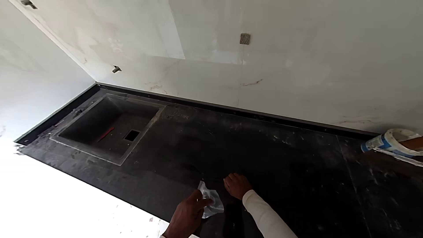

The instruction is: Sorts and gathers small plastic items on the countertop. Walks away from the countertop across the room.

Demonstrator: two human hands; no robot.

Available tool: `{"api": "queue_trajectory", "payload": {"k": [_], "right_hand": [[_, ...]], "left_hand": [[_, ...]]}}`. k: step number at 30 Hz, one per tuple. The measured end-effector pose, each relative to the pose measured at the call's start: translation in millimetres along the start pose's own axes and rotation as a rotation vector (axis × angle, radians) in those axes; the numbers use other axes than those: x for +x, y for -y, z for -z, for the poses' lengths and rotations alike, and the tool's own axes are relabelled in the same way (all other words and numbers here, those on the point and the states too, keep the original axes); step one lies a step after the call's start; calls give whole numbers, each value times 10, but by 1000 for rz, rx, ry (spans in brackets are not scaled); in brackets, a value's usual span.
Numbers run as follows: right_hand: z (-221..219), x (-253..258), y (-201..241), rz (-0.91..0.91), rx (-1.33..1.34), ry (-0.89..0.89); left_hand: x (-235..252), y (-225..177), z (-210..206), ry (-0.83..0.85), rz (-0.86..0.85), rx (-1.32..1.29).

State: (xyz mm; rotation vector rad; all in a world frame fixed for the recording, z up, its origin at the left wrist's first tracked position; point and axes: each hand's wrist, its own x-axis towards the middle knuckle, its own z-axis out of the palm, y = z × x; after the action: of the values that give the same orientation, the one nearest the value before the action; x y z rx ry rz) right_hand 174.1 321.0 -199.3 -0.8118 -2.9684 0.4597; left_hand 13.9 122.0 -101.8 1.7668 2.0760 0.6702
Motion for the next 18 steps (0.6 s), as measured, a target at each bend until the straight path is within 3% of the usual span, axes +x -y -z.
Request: {"api": "queue_trajectory", "payload": {"k": [2, 4, 7, 8, 10, 13, 18], "right_hand": [[-13, 45, -37, -124, 73, -236], [178, 77, 17, -451, 411, -311], [444, 104, 207, -860, 1425, -665], [533, 78, 320, -917, 1791, -758], [635, -21, 544, -882, 2235, -857], [658, -86, 856, -757, 2409, -940], [567, -60, 1082, -503, 2019, -1029]], "left_hand": [[78, -113, 117, 149, 61, 103], [136, -170, 220, 361, 143, 129], [203, -155, 258, 524, 144, 43], [216, -152, 250, 526, 134, 6], [252, -174, 230, 516, 138, -32], [304, -212, 213, 493, 158, -37], [379, -271, 209, 484, 135, -41]]}}
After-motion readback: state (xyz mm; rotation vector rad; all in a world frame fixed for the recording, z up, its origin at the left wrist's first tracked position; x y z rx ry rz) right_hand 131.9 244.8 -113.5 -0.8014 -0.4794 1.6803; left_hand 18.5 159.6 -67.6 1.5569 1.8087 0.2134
